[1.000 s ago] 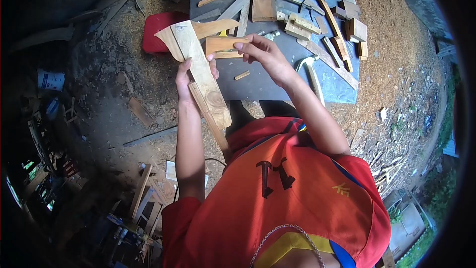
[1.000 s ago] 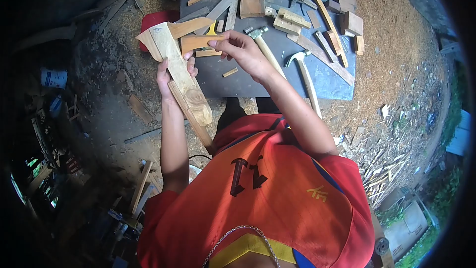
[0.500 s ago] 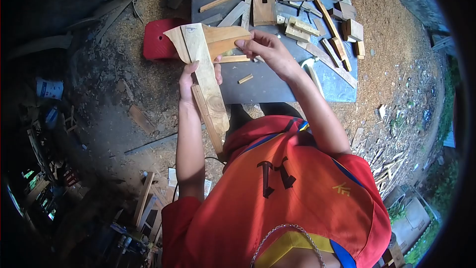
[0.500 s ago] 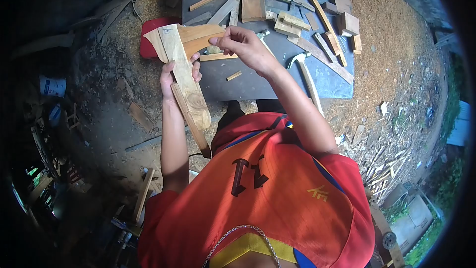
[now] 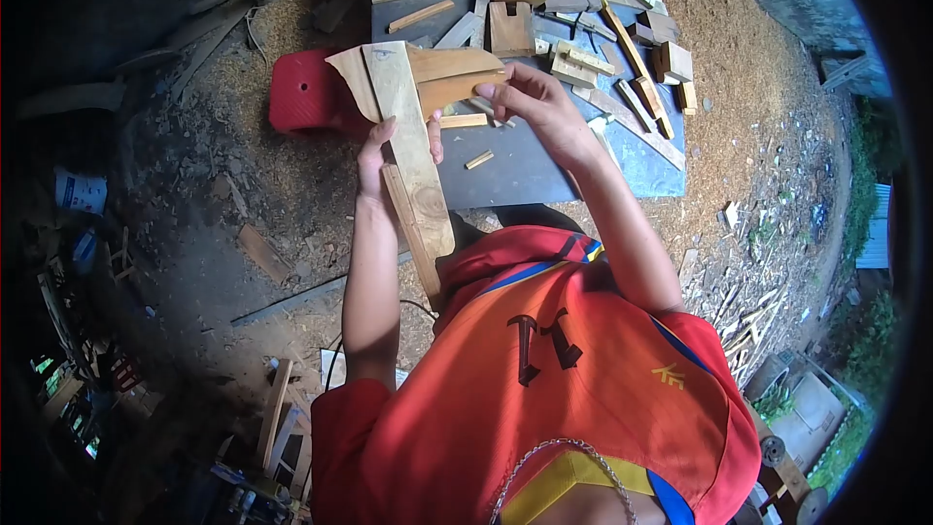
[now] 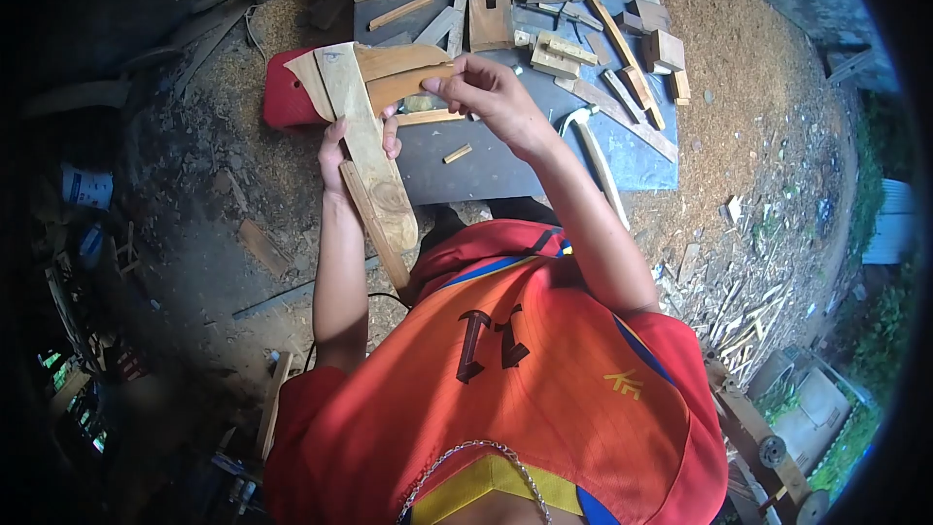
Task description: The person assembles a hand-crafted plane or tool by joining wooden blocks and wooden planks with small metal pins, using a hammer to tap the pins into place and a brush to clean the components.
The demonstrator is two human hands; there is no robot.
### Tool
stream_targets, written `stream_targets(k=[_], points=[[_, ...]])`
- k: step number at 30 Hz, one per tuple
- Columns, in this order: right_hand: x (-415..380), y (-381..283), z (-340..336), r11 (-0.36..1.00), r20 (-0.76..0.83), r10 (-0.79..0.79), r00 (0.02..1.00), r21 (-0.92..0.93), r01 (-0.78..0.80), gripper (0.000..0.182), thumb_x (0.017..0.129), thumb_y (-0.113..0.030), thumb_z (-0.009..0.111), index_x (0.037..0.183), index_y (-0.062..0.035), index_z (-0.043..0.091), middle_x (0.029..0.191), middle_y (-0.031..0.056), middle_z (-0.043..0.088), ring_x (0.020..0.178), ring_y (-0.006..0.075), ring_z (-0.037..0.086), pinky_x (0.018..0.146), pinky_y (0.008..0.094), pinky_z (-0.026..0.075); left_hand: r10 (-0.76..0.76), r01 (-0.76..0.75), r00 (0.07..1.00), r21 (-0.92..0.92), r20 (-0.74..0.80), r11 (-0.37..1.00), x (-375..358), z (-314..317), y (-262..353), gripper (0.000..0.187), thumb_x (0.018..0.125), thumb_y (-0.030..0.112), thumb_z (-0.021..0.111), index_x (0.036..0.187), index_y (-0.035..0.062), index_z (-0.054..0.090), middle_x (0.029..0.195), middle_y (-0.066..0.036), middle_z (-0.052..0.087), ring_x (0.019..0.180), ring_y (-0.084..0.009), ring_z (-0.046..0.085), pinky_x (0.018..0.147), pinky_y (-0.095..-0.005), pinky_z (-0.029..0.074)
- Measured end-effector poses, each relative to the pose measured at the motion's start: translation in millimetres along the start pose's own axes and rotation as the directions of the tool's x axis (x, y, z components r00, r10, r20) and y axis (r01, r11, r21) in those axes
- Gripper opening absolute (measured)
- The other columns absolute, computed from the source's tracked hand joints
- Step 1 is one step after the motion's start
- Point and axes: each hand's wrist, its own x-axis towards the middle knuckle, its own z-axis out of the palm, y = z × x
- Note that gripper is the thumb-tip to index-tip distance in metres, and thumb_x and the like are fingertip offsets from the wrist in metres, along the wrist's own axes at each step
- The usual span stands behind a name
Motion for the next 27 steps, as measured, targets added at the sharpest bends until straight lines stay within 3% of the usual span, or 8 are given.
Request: stream_targets(k=[10, 20, 23, 27], points=[[-1.7, -4.0, 11.9, 0.999, -0.053, 0.002, 0.999, -0.043, -0.004, 0.035, 0.091, -0.041, 0.081, 0.088, -0.0098, 0.067, 0.077, -0.0037, 0.059, 0.072, 0.0055, 0.051, 0.065, 0.0229, 0.037, -0.030, 0.029, 0.999, 0.044, 0.018, 0.999, -3.3, -3.5, 11.9, 0.086, 0.084, 0.052, 0.076, 0.145, 0.0024, 0.040, 0.112, -0.017, 0.049, 0.078, -0.0215, 0.055, 0.068, -0.0324, 0.049], [-5.3, -0.6, 26.1, 1.000, -0.027, 0.024, 0.999, -0.019, -0.024, 0.034, 0.090, -0.039, 0.081, 0.092, -0.0080, 0.068, 0.080, -0.0028, 0.060, 0.077, 0.0066, 0.054, 0.073, 0.0247, 0.041, -0.092, 0.091, 0.994, 0.028, 0.055, 0.995, -12.0, -15.3, 26.0, 0.086, 0.084, 0.049, 0.077, 0.146, 0.0033, 0.038, 0.113, -0.017, 0.048, 0.079, -0.0212, 0.054, 0.069, -0.0323, 0.050], [-6.8, 3.1, 26.2, 0.999, -0.018, 0.026, 0.999, -0.018, -0.027, 0.033, 0.092, -0.039, 0.078, 0.098, -0.0075, 0.070, 0.081, -0.0030, 0.060, 0.079, 0.0071, 0.055, 0.076, 0.0253, 0.042, -0.076, 0.076, 0.997, 0.007, 0.000, 0.997, -13.7, -22.3, 20.6, 0.086, 0.080, 0.051, 0.079, 0.140, -0.0013, 0.047, 0.114, -0.020, 0.061, 0.078, -0.0247, 0.063, 0.072, -0.0369, 0.052], [-14.4, 9.7, 31.1, 0.999, -0.005, 0.032, 0.999, 0.005, -0.032, 0.035, 0.092, -0.039, 0.079, 0.101, -0.0061, 0.070, 0.087, -0.0027, 0.061, 0.081, 0.0076, 0.055, 0.078, 0.0250, 0.044, -0.097, 0.098, 0.993, -0.010, 0.073, 0.995, -23.1, -23.9, 24.2, 0.090, 0.085, 0.046, 0.077, 0.150, 0.0040, 0.032, 0.114, -0.017, 0.047, 0.081, -0.0218, 0.054, 0.070, -0.0333, 0.051]])
